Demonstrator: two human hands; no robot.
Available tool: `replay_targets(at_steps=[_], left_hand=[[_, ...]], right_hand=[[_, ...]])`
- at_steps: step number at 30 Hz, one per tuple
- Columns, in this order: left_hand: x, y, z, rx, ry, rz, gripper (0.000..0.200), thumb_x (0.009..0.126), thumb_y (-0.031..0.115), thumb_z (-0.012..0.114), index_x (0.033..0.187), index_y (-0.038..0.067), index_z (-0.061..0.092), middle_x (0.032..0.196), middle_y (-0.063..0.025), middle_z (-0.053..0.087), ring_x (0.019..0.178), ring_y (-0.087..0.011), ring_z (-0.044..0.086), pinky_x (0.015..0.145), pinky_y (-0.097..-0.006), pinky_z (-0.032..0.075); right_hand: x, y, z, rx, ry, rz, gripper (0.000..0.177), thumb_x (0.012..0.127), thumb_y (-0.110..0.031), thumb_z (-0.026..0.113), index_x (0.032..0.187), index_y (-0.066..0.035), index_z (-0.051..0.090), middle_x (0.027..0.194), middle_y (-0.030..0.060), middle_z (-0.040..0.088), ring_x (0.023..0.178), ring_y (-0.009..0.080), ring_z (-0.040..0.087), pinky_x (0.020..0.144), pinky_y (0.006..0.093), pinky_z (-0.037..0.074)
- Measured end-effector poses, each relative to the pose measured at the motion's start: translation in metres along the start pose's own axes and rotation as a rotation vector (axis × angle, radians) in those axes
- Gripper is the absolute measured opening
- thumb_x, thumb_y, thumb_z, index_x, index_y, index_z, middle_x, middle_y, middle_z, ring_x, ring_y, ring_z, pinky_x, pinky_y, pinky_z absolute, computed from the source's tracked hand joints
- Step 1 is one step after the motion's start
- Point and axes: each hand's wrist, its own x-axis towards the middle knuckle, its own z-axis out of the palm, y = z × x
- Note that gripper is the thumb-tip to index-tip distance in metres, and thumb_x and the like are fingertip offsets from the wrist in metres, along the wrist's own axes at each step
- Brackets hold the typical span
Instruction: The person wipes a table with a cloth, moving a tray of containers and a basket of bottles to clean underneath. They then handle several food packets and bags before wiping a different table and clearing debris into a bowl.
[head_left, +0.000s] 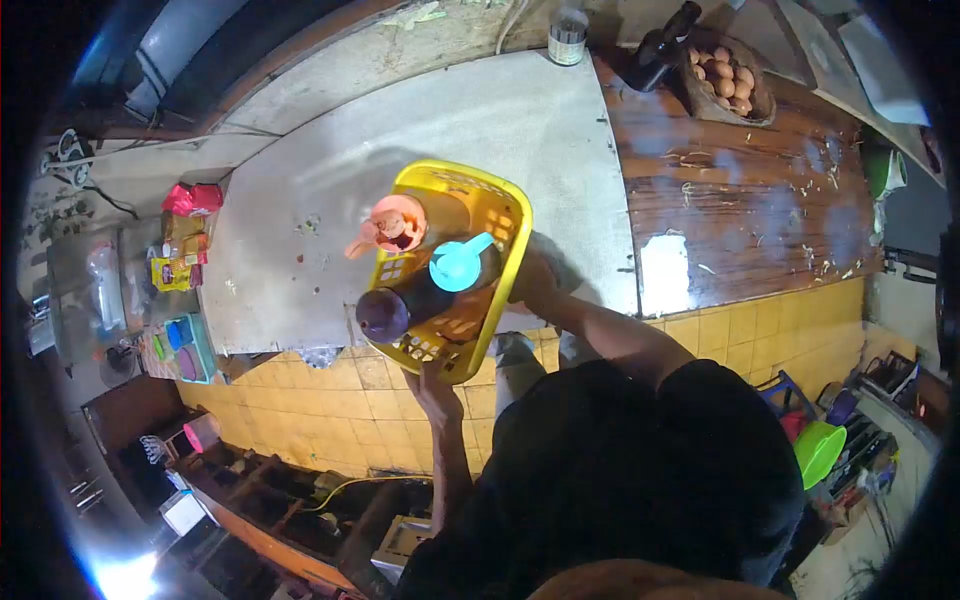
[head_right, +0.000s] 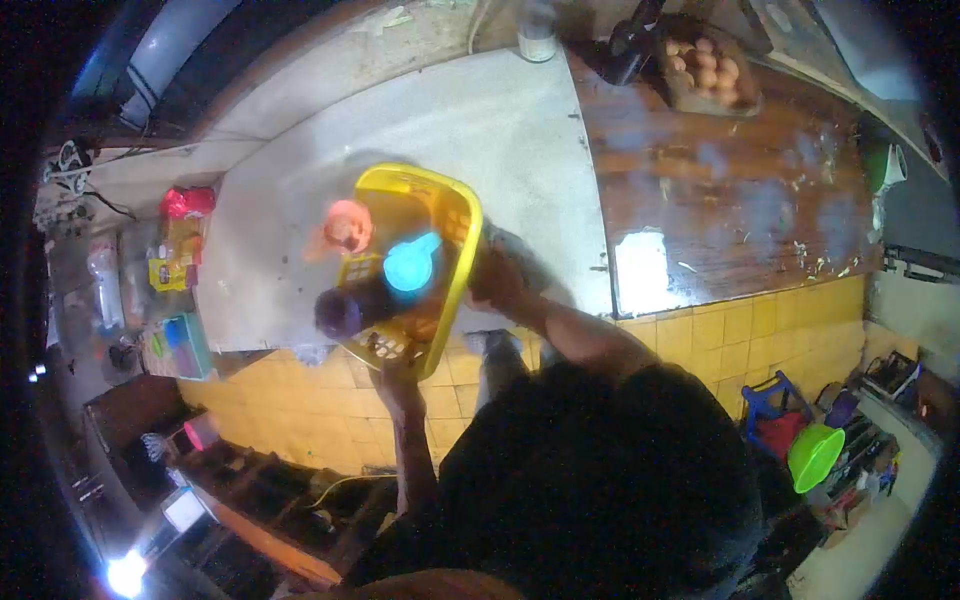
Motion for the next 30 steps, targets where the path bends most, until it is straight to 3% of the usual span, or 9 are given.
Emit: replay_targets(at_steps=[2, 4, 5, 6, 9, 18, 19, 25, 30], left_hand=[[-0.002, 0.008, 0.005, -0.053, 0.002, -0.028, 0.053, 0.078, 0.006, 0.051, 0.129, 0.002, 0.037, 0.117, -0.0132, 0.049, 0.105, -0.0251, 0.054, 0.084, -0.0379, 0.05], [0.0, -0.003, 0.002, 0.101, -0.009, 0.096, 0.05, 0.078, 0.007, 0.049, 0.127, 0.002, 0.038, 0.114, -0.0131, 0.049, 0.101, -0.0245, 0.056, 0.082, -0.0361, 0.051], [-0.001, -0.002, 0.003, 0.102, -0.005, 0.104, 0.05, 0.078, 0.007, 0.049, 0.127, 0.002, 0.038, 0.114, -0.0131, 0.049, 0.101, -0.0245, 0.056, 0.082, -0.0361, 0.051], [-0.002, 0.0, 0.005, -0.02, -0.037, 0.038, 0.05, 0.078, 0.005, 0.055, 0.126, 0.0, 0.041, 0.117, -0.0129, 0.048, 0.1, -0.0228, 0.056, 0.08, -0.0342, 0.051], [-0.002, 0.007, 0.019, -0.181, -0.057, -0.023, 0.053, 0.079, 0.005, 0.06, 0.128, 0.0, 0.041, 0.118, -0.0121, 0.047, 0.099, -0.0197, 0.055, 0.077, -0.0311, 0.051], [-0.001, -0.021, 0.026, 0.109, -0.102, 0.048, 0.051, 0.079, 0.007, 0.053, 0.128, 0.001, 0.037, 0.116, -0.0137, 0.049, 0.103, -0.0255, 0.054, 0.082, -0.0372, 0.051], [-0.004, -0.014, 0.033, -0.009, -0.051, -0.063, 0.052, 0.079, 0.007, 0.053, 0.128, 0.001, 0.037, 0.116, -0.014, 0.049, 0.103, -0.0261, 0.054, 0.083, -0.0374, 0.051], [-0.013, -0.007, 0.041, -0.197, 0.013, -0.109, 0.051, 0.078, 0.005, 0.052, 0.127, 0.0, 0.039, 0.117, -0.0139, 0.049, 0.104, -0.0255, 0.054, 0.086, -0.0376, 0.049], [0.006, -0.076, 0.004, -0.057, -0.036, -0.081, 0.048, 0.078, 0.003, 0.05, 0.125, 0.0, 0.041, 0.113, -0.0122, 0.05, 0.102, -0.0233, 0.052, 0.086, -0.0355, 0.046]], right_hand=[[0.01, -0.02, -0.036, -0.152, -0.544, 0.009, 0.049, 0.084, -0.028, 0.05, 0.123, 0.001, 0.053, 0.13, 0.025, 0.047, 0.122, 0.041, 0.04, 0.101, 0.0547, 0.031], [0.038, 0.012, -0.027, -0.527, -0.627, -0.093, 0.052, 0.084, -0.029, 0.051, 0.126, 0.002, 0.051, 0.131, 0.0254, 0.046, 0.123, 0.0401, 0.039, 0.102, 0.0555, 0.029], [0.051, 0.036, -0.017, -0.588, -0.244, 0.012, 0.051, 0.083, -0.031, 0.054, 0.127, -0.007, 0.052, 0.133, 0.0212, 0.046, 0.124, 0.038, 0.039, 0.1, 0.0541, 0.032], [0.093, 0.041, -0.05, -0.605, -0.441, 0.14, 0.052, 0.082, -0.032, 0.057, 0.13, -0.017, 0.05, 0.134, 0.0154, 0.046, 0.125, 0.0357, 0.039, 0.098, 0.0531, 0.034], [0.152, 0.115, -0.077, -0.627, 0.027, 0.298, 0.051, 0.08, -0.034, 0.06, 0.127, -0.018, 0.048, 0.125, 0.0131, 0.051, 0.12, 0.0369, 0.043, 0.096, 0.0509, 0.039], [-0.021, 0.067, -0.099, -0.658, -0.153, 0.297, 0.059, 0.075, -0.03, 0.063, 0.129, -0.013, 0.044, 0.13, 0.0197, 0.042, 0.12, 0.0431, 0.04, 0.1, 0.0571, 0.03], [-0.012, 0.046, -0.115, -0.592, -0.375, 0.448, 0.064, 0.076, -0.03, 0.064, 0.133, -0.013, 0.039, 0.129, 0.0211, 0.041, 0.124, 0.0426, 0.036, 0.1, 0.057, 0.031], [0.1, 0.118, -0.098, -0.776, 0.021, 0.311, 0.057, 0.079, -0.034, 0.061, 0.129, -0.012, 0.042, 0.12, 0.0193, 0.046, 0.117, 0.0429, 0.041, 0.097, 0.0547, 0.035], [0.147, 0.129, -0.114, -0.719, -0.036, 0.316, 0.051, 0.081, -0.036, 0.058, 0.123, -0.01, 0.044, 0.12, 0.0181, 0.049, 0.113, 0.042, 0.047, 0.09, 0.0542, 0.041]])
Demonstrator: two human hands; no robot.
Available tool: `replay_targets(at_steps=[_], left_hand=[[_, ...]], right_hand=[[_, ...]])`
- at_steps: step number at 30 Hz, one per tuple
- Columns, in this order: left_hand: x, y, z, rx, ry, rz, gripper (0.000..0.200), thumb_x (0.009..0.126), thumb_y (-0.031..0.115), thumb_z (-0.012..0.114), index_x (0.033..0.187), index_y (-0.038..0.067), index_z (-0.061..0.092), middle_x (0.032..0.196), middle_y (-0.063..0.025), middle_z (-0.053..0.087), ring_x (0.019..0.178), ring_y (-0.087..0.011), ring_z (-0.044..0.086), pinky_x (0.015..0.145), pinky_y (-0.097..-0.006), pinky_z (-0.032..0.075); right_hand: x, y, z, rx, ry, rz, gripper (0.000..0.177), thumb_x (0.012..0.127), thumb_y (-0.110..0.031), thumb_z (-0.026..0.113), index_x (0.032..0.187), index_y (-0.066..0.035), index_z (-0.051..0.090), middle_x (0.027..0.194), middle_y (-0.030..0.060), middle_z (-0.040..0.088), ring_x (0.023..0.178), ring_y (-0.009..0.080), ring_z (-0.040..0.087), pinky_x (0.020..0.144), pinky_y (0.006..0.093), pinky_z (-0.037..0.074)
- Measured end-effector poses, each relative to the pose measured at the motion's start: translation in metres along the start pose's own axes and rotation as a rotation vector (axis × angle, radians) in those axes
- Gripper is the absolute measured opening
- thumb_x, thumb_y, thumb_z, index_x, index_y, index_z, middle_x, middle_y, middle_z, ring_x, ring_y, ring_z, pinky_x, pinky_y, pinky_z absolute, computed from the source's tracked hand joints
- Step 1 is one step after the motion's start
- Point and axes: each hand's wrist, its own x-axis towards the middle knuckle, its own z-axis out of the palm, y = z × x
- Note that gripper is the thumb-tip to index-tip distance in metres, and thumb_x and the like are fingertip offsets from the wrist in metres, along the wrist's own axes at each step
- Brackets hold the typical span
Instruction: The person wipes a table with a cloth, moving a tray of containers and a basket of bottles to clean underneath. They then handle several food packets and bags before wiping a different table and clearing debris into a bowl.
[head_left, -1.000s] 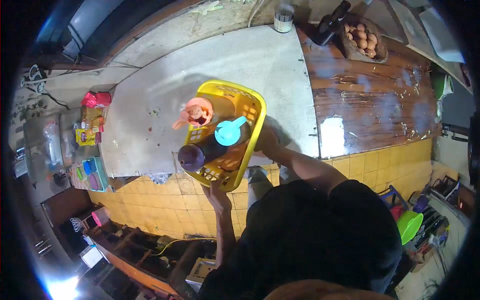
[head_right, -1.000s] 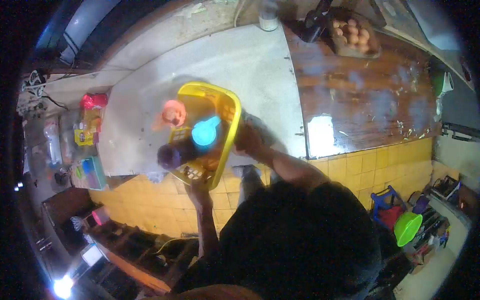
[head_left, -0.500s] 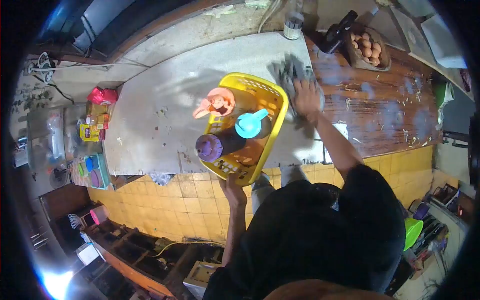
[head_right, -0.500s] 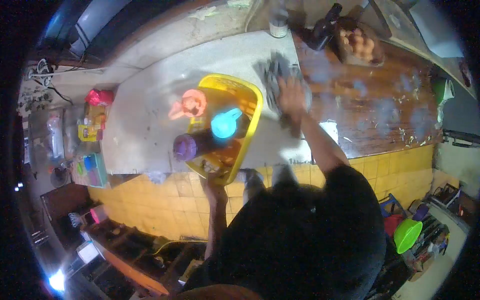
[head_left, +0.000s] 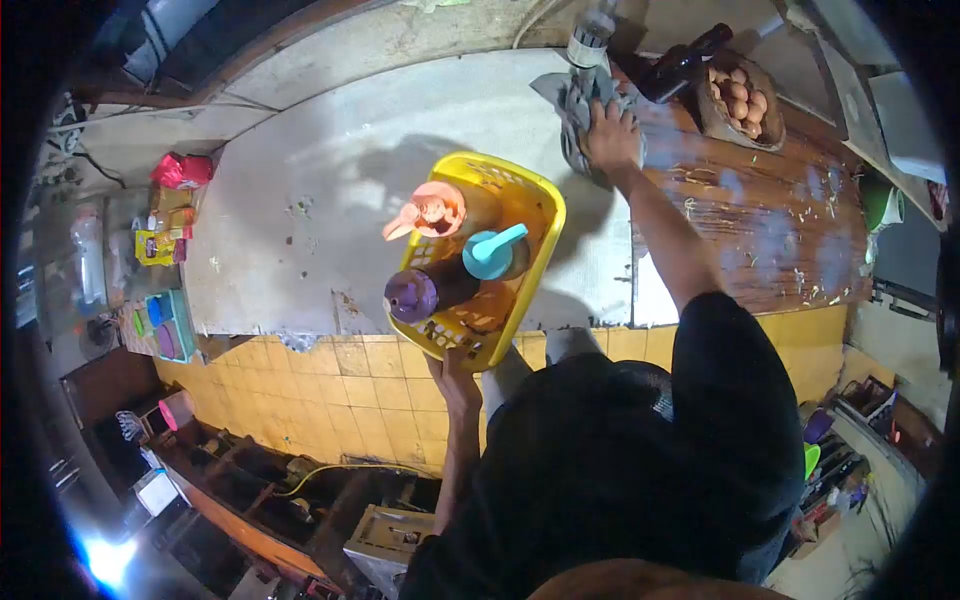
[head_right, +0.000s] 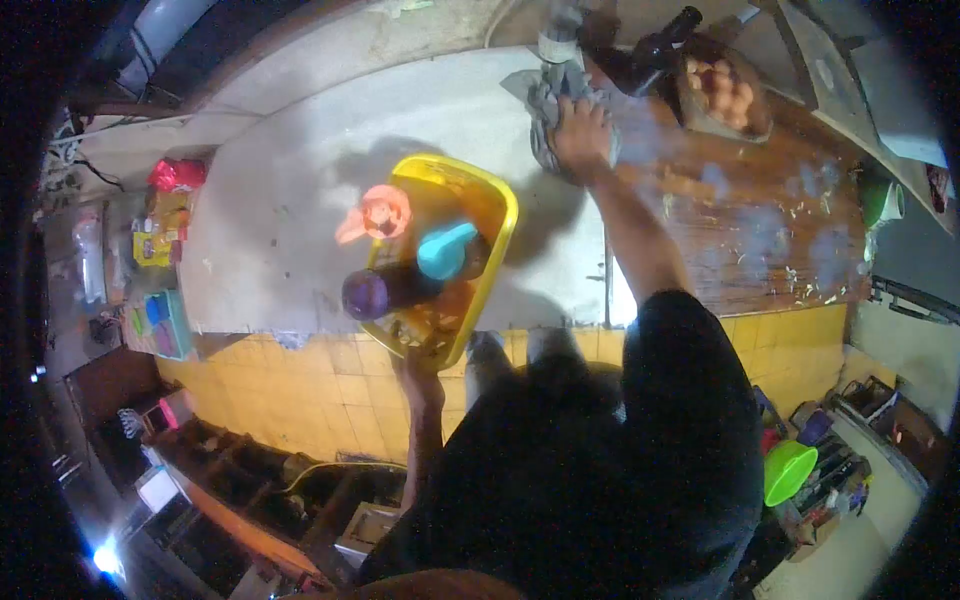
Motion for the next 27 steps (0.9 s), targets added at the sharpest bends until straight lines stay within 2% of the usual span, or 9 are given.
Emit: replay_targets(at_steps=[7, 11, 15, 18, 20, 21, 23, 25, 27], left_hand=[[-0.007, 0.034, 0.038, -0.104, 0.011, -0.054, 0.051, 0.077, 0.007, 0.051, 0.126, 0.0, 0.039, 0.109, -0.0112, 0.05, 0.098, -0.0214, 0.051, 0.082, -0.0339, 0.046], [-0.008, 0.032, 0.041, 0.037, 0.014, 0.017, 0.051, 0.078, 0.007, 0.05, 0.127, 0.001, 0.039, 0.108, -0.0106, 0.051, 0.095, -0.0208, 0.053, 0.079, -0.0325, 0.047], [-0.005, 0.02, 0.05, -0.027, 0.055, -0.008, 0.048, 0.081, 0.008, 0.051, 0.127, 0.0, 0.038, 0.108, -0.011, 0.051, 0.094, -0.0207, 0.053, 0.079, -0.0327, 0.048], [0.023, -0.067, 0.022, 0.119, -0.115, 0.03, 0.031, 0.092, 0.019, 0.044, 0.099, -0.005, 0.062, 0.102, -0.0146, 0.06, 0.09, -0.025, 0.058, 0.074, -0.0339, 0.05], [0.046, -0.142, 0.004, 1.081, -0.33, 0.766, 0.047, 0.088, 0.016, 0.05, 0.13, -0.001, 0.036, 0.118, -0.0153, 0.047, 0.104, -0.0235, 0.05, 0.086, -0.0385, 0.046], [0.036, -0.125, 0.02, 1.081, -0.3, 0.754, 0.047, 0.088, 0.016, 0.05, 0.13, -0.001, 0.036, 0.118, -0.0153, 0.047, 0.104, -0.0235, 0.05, 0.086, -0.0385, 0.046], [0.016, -0.066, 0.084, 0.08, -0.246, -0.027, 0.049, 0.09, 0.018, 0.049, 0.132, -0.001, 0.032, 0.123, -0.019, 0.045, 0.107, -0.0272, 0.048, 0.088, -0.0403, 0.045], [0.01, -0.065, 0.106, -0.05, -0.189, -0.139, 0.052, 0.091, 0.021, 0.049, 0.133, -0.001, 0.028, 0.123, -0.0206, 0.044, 0.109, -0.03, 0.046, 0.088, -0.0414, 0.044], [0.008, -0.06, 0.117, 0.011, -0.319, 0.298, 0.059, 0.092, 0.029, 0.051, 0.135, -0.001, 0.024, 0.114, -0.0235, 0.053, 0.103, -0.0344, 0.054, 0.085, -0.0441, 0.046]], right_hand=[[-0.22, 0.024, 0.014, -0.09, -0.212, -0.038, 0.067, 0.07, -0.036, 0.068, 0.13, -0.018, 0.043, 0.126, 0.0187, 0.045, 0.12, 0.044, 0.038, 0.098, 0.0543, 0.034], [-0.161, 0.03, 0.046, -0.249, -0.118, -0.134, 0.059, 0.077, -0.036, 0.062, 0.128, -0.015, 0.043, 0.126, 0.0191, 0.045, 0.119, 0.0442, 0.039, 0.099, 0.0536, 0.033], [-0.052, -0.002, 0.01, -0.073, -0.058, 0.067, 0.055, 0.08, -0.034, 0.06, 0.129, -0.015, 0.044, 0.133, 0.0181, 0.042, 0.121, 0.0439, 0.04, 0.099, 0.0546, 0.033], [-0.058, -0.009, -0.008, -0.038, -0.11, 0.049, 0.056, 0.079, -0.033, 0.061, 0.13, -0.015, 0.044, 0.135, 0.0178, 0.041, 0.12, 0.0439, 0.04, 0.098, 0.0526, 0.035], [-0.1, 0.028, 0.024, -0.165, -0.036, -0.087, 0.059, 0.079, -0.032, 0.062, 0.132, -0.016, 0.043, 0.134, 0.0167, 0.042, 0.12, 0.0434, 0.041, 0.098, 0.049, 0.036], [-0.129, 0.037, 0.023, 0.001, -0.074, -0.014, 0.061, 0.077, -0.029, 0.064, 0.132, -0.014, 0.043, 0.134, 0.0188, 0.041, 0.119, 0.0423, 0.042, 0.098, 0.0464, 0.036], [-0.202, 0.05, 0.018, 0.009, 0.102, 0.022, 0.064, 0.074, -0.028, 0.069, 0.13, -0.007, 0.045, 0.124, 0.0252, 0.046, 0.11, 0.0411, 0.047, 0.092, 0.0509, 0.037], [-0.254, 0.057, 0.005, -0.039, 0.108, -0.006, 0.057, 0.074, -0.031, 0.071, 0.121, -0.005, 0.052, 0.106, 0.0246, 0.055, 0.097, 0.0433, 0.052, 0.08, 0.0528, 0.043], [-0.292, 0.075, 0.001, 0.082, -0.005, -0.021, 0.051, 0.075, -0.029, 0.069, 0.116, -0.003, 0.053, 0.101, 0.0268, 0.055, 0.089, 0.0453, 0.053, 0.077, 0.0513, 0.045]])
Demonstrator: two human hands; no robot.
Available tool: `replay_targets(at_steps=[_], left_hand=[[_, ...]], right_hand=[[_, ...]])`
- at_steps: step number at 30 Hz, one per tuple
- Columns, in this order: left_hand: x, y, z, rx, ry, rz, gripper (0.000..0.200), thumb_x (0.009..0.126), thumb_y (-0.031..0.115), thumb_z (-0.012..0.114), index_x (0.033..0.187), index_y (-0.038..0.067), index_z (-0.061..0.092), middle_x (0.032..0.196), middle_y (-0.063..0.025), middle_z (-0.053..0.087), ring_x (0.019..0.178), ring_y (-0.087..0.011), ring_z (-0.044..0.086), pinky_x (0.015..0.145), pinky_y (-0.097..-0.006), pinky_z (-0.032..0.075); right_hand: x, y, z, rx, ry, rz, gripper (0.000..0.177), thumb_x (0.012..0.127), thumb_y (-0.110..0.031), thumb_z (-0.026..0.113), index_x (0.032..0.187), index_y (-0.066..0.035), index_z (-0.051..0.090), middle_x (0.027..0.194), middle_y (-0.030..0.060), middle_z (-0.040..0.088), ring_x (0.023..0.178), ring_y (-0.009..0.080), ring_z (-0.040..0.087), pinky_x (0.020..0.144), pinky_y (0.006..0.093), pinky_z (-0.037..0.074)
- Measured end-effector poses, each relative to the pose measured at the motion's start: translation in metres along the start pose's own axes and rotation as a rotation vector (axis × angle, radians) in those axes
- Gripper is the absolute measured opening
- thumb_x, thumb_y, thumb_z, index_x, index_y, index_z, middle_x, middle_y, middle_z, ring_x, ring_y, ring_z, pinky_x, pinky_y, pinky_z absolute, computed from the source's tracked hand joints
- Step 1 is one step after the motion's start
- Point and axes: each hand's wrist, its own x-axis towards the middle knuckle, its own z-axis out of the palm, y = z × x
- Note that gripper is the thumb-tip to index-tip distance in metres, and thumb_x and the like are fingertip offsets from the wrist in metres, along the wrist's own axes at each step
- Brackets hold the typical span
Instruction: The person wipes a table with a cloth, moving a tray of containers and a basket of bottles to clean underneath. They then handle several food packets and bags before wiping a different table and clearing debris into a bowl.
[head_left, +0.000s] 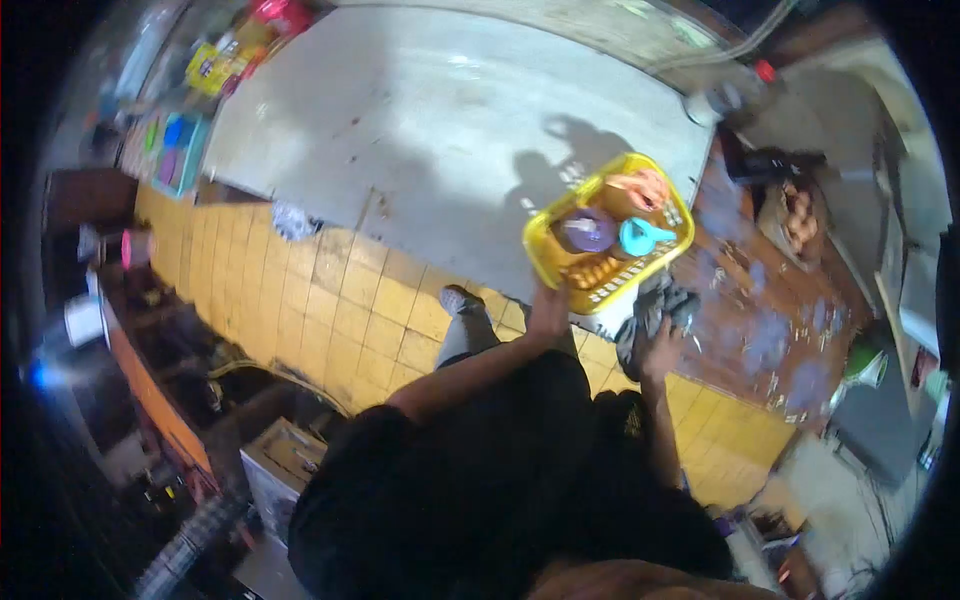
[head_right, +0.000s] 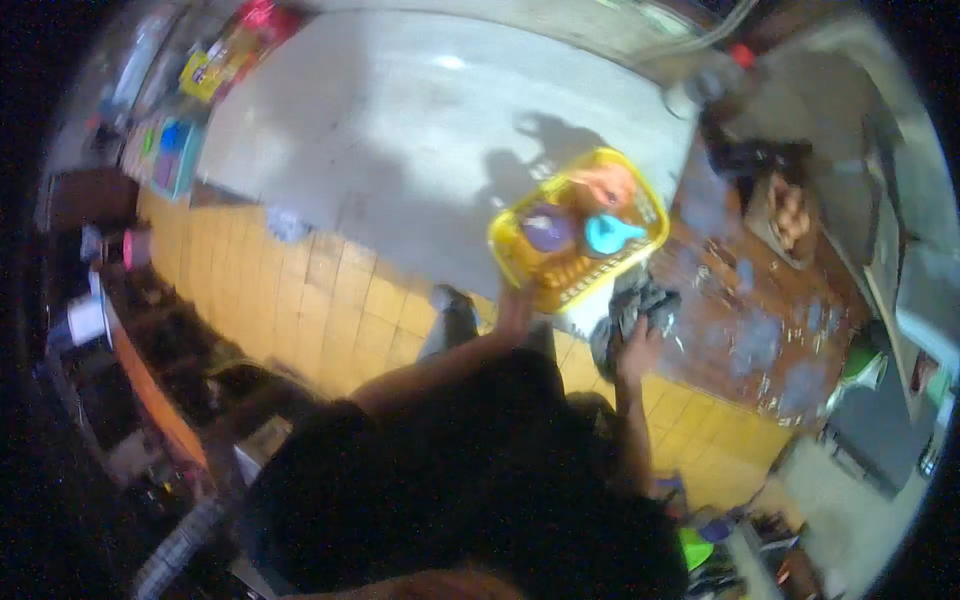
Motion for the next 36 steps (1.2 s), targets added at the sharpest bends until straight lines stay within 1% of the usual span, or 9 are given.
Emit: replay_targets(at_steps=[3, 8, 9, 15, 20, 24, 31, 35, 36], left_hand=[[-0.002, 0.006, 0.02, 0.388, 0.091, -0.343, 0.068, 0.091, 0.04, 0.052, 0.135, -0.001, 0.02, 0.099, -0.0259, 0.061, 0.091, -0.0413, 0.061, 0.078, -0.0466, 0.048], [0.003, -0.013, 0.011, 0.181, -0.091, -0.254, 0.091, 0.085, 0.053, 0.056, 0.139, -0.001, 0.007, 0.091, -0.0309, 0.062, 0.086, -0.0435, 0.063, 0.072, -0.0466, 0.049], [-0.003, 0.036, -0.005, 0.326, -0.135, -0.511, 0.092, 0.085, 0.054, 0.057, 0.14, -0.002, 0.01, 0.087, -0.0293, 0.062, 0.081, -0.041, 0.064, 0.069, -0.0457, 0.05], [-0.021, -0.018, -0.189, -0.096, -0.354, -0.274, 0.066, 0.087, 0.045, 0.058, 0.134, 0.003, 0.036, 0.077, -0.014, 0.065, 0.062, -0.0156, 0.06, 0.054, -0.0317, 0.048], [-0.106, 0.036, -0.417, -0.005, 0.415, -0.352, 0.054, 0.086, 0.035, 0.061, 0.127, 0.003, 0.045, 0.099, -0.0158, 0.064, 0.082, -0.0229, 0.062, 0.07, -0.0346, 0.049], [-0.212, 0.051, -0.549, -0.18, 0.927, -0.283, 0.041, 0.089, 0.027, 0.056, 0.122, 0.004, 0.048, 0.104, -0.0124, 0.064, 0.082, -0.0194, 0.063, 0.068, -0.031, 0.049], [-0.368, -0.016, -0.632, -0.414, 1.537, -0.394, 0.021, 0.09, 0.023, 0.052, 0.096, 0.004, 0.058, 0.083, -0.0093, 0.061, 0.066, -0.0194, 0.061, 0.051, -0.0269, 0.047], [-0.442, -0.136, -0.623, -0.721, 1.43, -0.557, 0.03, 0.088, 0.03, 0.054, 0.068, 0.009, 0.046, 0.056, -0.0083, 0.05, 0.045, -0.0217, 0.05, 0.042, -0.0329, 0.042], [-0.445, -0.114, -0.614, -0.866, 1.394, -0.803, 0.028, 0.09, 0.033, 0.052, 0.081, 0.007, 0.059, 0.071, -0.0127, 0.058, 0.064, -0.0242, 0.059, 0.054, -0.0404, 0.049]], right_hand=[[-0.022, -0.005, -0.034, 0.274, -0.072, 0.12, 0.06, 0.074, -0.027, 0.07, 0.118, 0.007, 0.049, 0.114, 0.0323, 0.051, 0.1, 0.049, 0.051, 0.088, 0.0493, 0.043], [-0.069, 0.019, -0.029, 0.193, 0.063, -0.14, 0.061, 0.074, -0.026, 0.07, 0.122, 0.005, 0.049, 0.121, 0.0316, 0.049, 0.109, 0.0477, 0.048, 0.093, 0.0485, 0.041], [-0.07, 0.014, -0.027, 0.191, 0.07, -0.232, 0.063, 0.075, -0.029, 0.069, 0.126, 0.002, 0.049, 0.122, 0.0304, 0.049, 0.111, 0.0477, 0.047, 0.094, 0.0496, 0.04], [-0.073, -0.094, -0.031, 0.224, -0.348, -0.246, 0.066, 0.067, -0.03, 0.074, 0.123, -0.001, 0.053, 0.121, 0.0275, 0.052, 0.114, 0.0434, 0.049, 0.095, 0.0466, 0.041], [-0.049, -0.232, -0.035, 0.271, -0.445, -0.531, 0.055, 0.073, -0.022, 0.066, 0.119, 0.006, 0.054, 0.119, 0.0294, 0.054, 0.114, 0.048, 0.048, 0.1, 0.0454, 0.038], [0.003, -0.288, 0.014, 0.189, -0.109, -0.681, 0.058, 0.076, -0.023, 0.065, 0.124, 0.005, 0.048, 0.123, 0.0318, 0.049, 0.116, 0.0451, 0.046, 0.099, 0.0471, 0.038], [0.053, -0.337, 0.052, -0.013, -0.019, -0.191, 0.068, 0.085, -0.046, 0.054, 0.136, -0.004, 0.04, 0.144, 0.0214, 0.031, 0.13, 0.0402, 0.035, 0.104, 0.0541, 0.029], [0.054, -0.367, 0.095, -0.332, -0.026, 0.138, 0.078, 0.084, -0.069, 0.037, 0.143, -0.019, 0.033, 0.149, 0.0179, 0.025, 0.131, 0.0389, 0.035, 0.102, 0.0626, 0.026], [0.049, -0.374, 0.104, -0.472, 0.042, 0.201, 0.08, 0.083, -0.071, 0.036, 0.144, -0.019, 0.032, 0.148, 0.0186, 0.027, 0.13, 0.0398, 0.035, 0.102, 0.0607, 0.027]])
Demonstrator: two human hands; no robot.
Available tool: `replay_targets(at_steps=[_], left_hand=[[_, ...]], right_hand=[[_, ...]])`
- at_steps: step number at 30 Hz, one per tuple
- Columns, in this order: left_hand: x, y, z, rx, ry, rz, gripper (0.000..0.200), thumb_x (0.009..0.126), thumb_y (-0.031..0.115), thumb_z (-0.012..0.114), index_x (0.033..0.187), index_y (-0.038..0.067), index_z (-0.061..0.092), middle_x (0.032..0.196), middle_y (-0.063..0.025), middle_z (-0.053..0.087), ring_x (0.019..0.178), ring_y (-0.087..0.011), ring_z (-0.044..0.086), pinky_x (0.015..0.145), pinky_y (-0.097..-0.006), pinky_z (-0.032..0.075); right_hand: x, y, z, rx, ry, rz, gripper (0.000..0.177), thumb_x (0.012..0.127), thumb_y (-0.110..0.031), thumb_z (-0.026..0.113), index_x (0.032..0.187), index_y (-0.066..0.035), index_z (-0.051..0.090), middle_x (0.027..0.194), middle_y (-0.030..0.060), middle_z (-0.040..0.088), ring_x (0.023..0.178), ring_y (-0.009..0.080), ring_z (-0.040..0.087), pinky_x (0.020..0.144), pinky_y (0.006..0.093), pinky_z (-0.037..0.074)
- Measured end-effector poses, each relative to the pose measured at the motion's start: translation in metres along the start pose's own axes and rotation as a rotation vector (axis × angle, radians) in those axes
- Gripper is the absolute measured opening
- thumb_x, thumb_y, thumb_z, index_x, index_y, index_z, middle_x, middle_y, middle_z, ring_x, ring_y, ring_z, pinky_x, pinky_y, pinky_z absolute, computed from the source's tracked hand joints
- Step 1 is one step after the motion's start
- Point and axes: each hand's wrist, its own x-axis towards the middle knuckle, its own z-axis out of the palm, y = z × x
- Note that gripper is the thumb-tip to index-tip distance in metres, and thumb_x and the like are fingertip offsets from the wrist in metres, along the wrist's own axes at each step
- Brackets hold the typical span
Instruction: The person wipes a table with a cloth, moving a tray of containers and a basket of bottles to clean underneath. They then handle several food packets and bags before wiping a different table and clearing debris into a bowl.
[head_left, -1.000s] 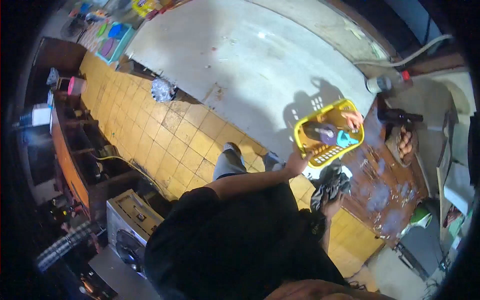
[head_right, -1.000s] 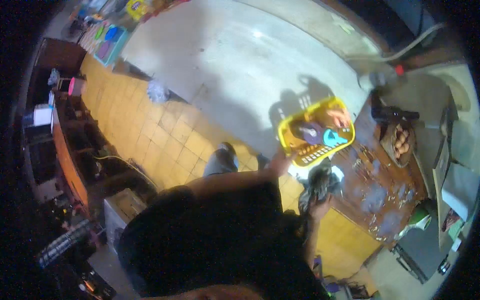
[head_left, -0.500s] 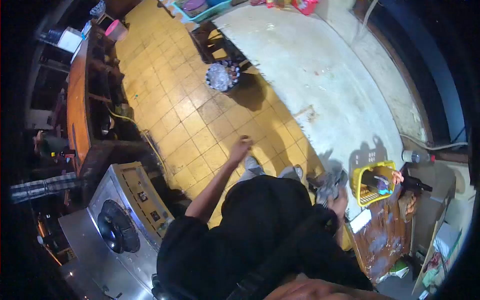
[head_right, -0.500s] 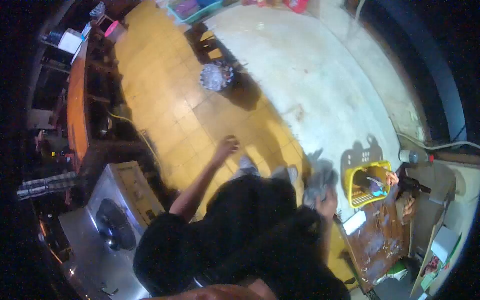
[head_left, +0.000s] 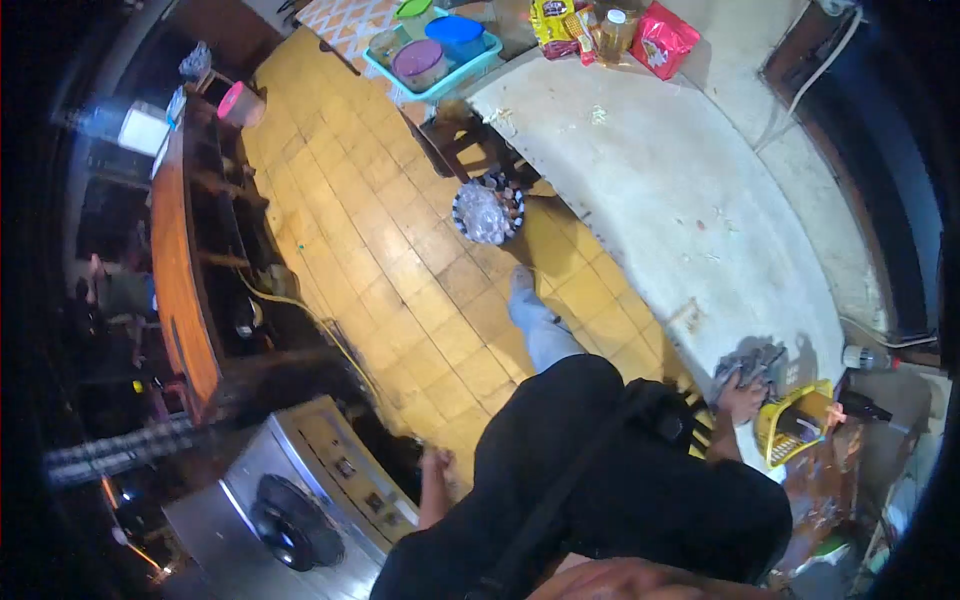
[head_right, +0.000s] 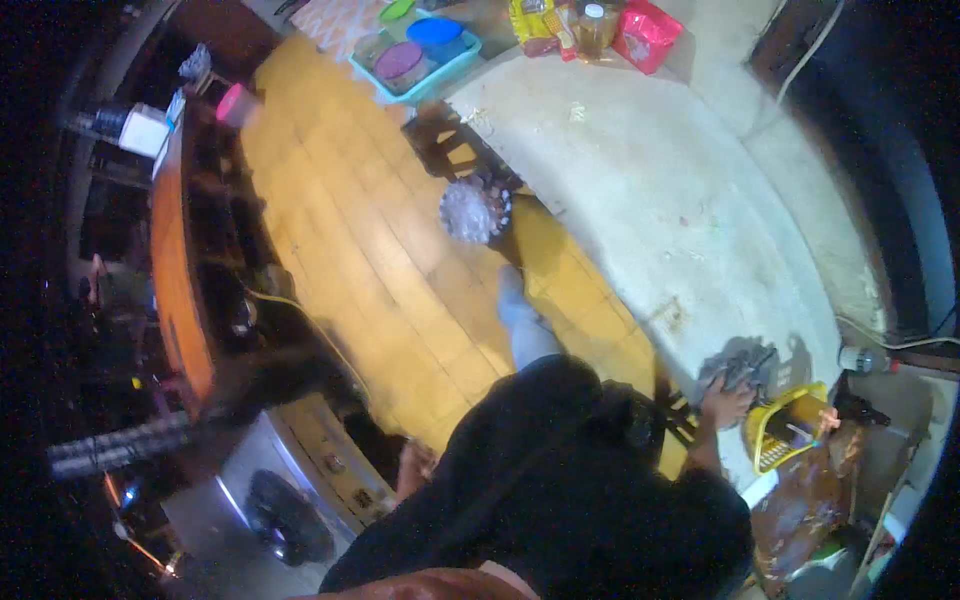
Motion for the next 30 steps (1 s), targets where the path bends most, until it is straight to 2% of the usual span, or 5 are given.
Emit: replay_targets(at_steps=[1, 3, 10, 13, 30], left_hand=[[-0.063, 0.016, 0.035, 0.85, 0.018, 0.249, 0.027, 0.092, 0.027, 0.049, 0.084, 0.006, 0.063, 0.078, -0.0134, 0.061, 0.069, -0.0234, 0.059, 0.06, -0.0374, 0.049], [-0.052, 0.026, 0.052, 1.294, -0.07, 0.481, 0.023, 0.092, 0.028, 0.05, 0.092, 0.007, 0.06, 0.085, -0.0132, 0.061, 0.075, -0.0244, 0.059, 0.064, -0.038, 0.049], [0.027, 0.208, 0.181, 1.123, -0.594, 1.024, 0.036, 0.092, 0.032, 0.054, 0.12, 0.011, 0.047, 0.108, -0.0122, 0.058, 0.096, -0.028, 0.059, 0.08, -0.04, 0.048], [0.004, 0.285, 0.262, 0.223, -0.38, 0.42, 0.036, 0.093, 0.03, 0.053, 0.123, 0.01, 0.046, 0.111, -0.0115, 0.058, 0.096, -0.0261, 0.06, 0.081, -0.0404, 0.048], [-0.055, 0.479, 0.478, 0.812, -0.672, 0.406, 0.042, 0.094, 0.023, 0.05, 0.129, 0.004, 0.043, 0.119, -0.0157, 0.058, 0.102, -0.0273, 0.061, 0.083, -0.036, 0.049]], right_hand=[[-0.005, -0.01, 0.004, 0.112, 0.079, 0.021, 0.079, 0.084, -0.068, 0.039, 0.143, -0.016, 0.034, 0.144, 0.0229, 0.032, 0.129, 0.0423, 0.035, 0.103, 0.0567, 0.029], [-0.011, -0.029, 0.017, 0.177, 0.136, 0.025, 0.076, 0.085, -0.063, 0.042, 0.142, -0.013, 0.035, 0.14, 0.027, 0.035, 0.13, 0.0424, 0.034, 0.104, 0.0532, 0.03], [-0.057, -0.283, -0.072, 0.194, 0.176, 0.05, 0.072, 0.084, -0.055, 0.05, 0.14, -0.012, 0.037, 0.139, 0.0243, 0.037, 0.128, 0.04, 0.035, 0.105, 0.0501, 0.029], [-0.037, -0.407, -0.126, 0.236, 0.123, -0.022, 0.072, 0.083, -0.053, 0.052, 0.14, -0.012, 0.038, 0.14, 0.0214, 0.037, 0.13, 0.0389, 0.033, 0.106, 0.0484, 0.027], [-0.01, -0.719, -0.232, 0.473, -0.084, -1.009, 0.063, 0.076, -0.046, 0.063, 0.134, -0.027, 0.046, 0.145, 0.0015, 0.033, 0.132, 0.0344, 0.03, 0.107, 0.0467, 0.031]])
